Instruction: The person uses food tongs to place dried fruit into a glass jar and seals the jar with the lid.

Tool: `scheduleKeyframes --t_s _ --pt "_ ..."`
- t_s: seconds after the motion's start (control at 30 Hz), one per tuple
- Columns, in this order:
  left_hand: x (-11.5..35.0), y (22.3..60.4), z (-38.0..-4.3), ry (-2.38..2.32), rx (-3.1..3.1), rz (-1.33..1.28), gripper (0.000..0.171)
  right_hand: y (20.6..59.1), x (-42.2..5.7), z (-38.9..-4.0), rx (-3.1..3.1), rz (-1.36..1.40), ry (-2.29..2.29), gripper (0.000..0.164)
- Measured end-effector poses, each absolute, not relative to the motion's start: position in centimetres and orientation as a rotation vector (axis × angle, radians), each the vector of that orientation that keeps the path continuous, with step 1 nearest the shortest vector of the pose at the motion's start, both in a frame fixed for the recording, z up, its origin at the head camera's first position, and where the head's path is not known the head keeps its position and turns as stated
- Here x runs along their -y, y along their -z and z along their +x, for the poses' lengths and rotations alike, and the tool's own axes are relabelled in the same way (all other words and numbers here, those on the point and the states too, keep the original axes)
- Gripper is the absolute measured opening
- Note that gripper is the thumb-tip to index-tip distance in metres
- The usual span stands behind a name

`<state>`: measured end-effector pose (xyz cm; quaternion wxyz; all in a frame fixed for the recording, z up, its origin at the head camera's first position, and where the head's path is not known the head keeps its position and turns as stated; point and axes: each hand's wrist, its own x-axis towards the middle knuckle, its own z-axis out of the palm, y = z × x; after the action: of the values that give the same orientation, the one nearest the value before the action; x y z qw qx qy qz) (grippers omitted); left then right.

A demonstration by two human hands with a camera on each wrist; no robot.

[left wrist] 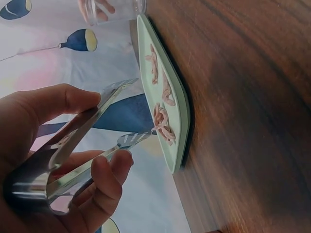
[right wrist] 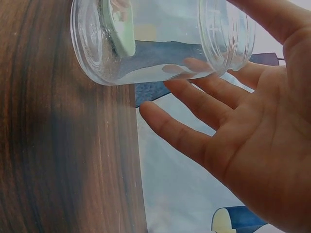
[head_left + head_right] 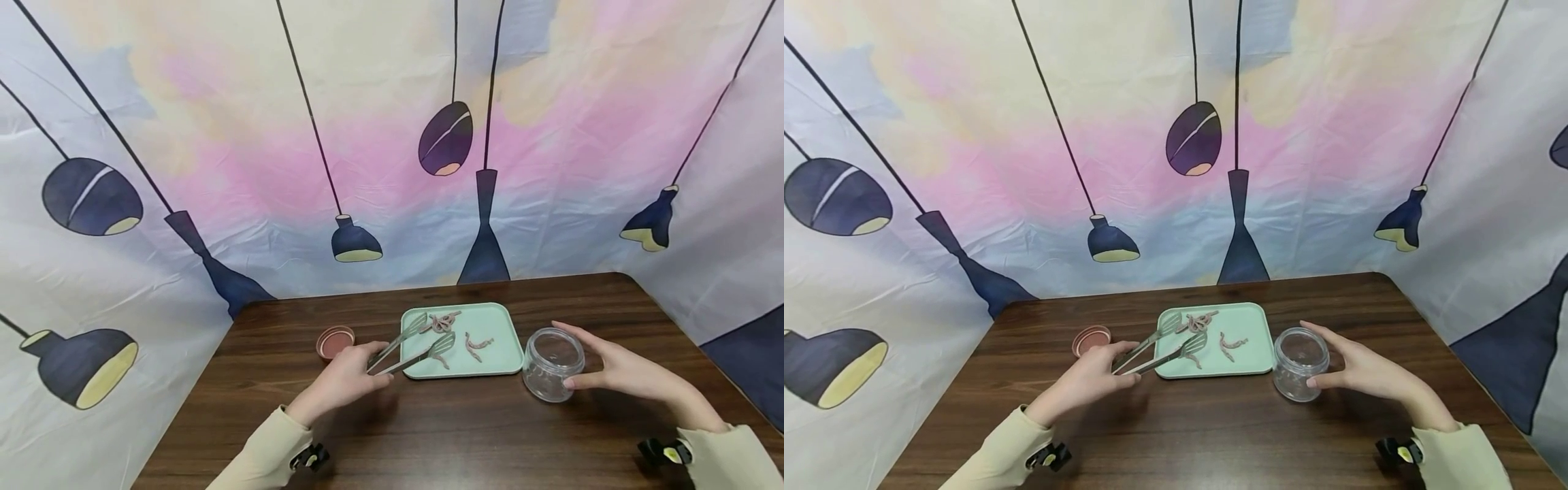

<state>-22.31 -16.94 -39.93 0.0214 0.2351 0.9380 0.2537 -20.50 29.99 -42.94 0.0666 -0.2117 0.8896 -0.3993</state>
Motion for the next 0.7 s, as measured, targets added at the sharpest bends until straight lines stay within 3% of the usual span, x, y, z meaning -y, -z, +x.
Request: scheduleKeyframes --t_s 0.7 --pt "16.5 41.5 -21.3 -0.679 -2.833 0.776 0.055 42.9 -29.9 -20.4 -2.686 -0.64 1.205 0.094"
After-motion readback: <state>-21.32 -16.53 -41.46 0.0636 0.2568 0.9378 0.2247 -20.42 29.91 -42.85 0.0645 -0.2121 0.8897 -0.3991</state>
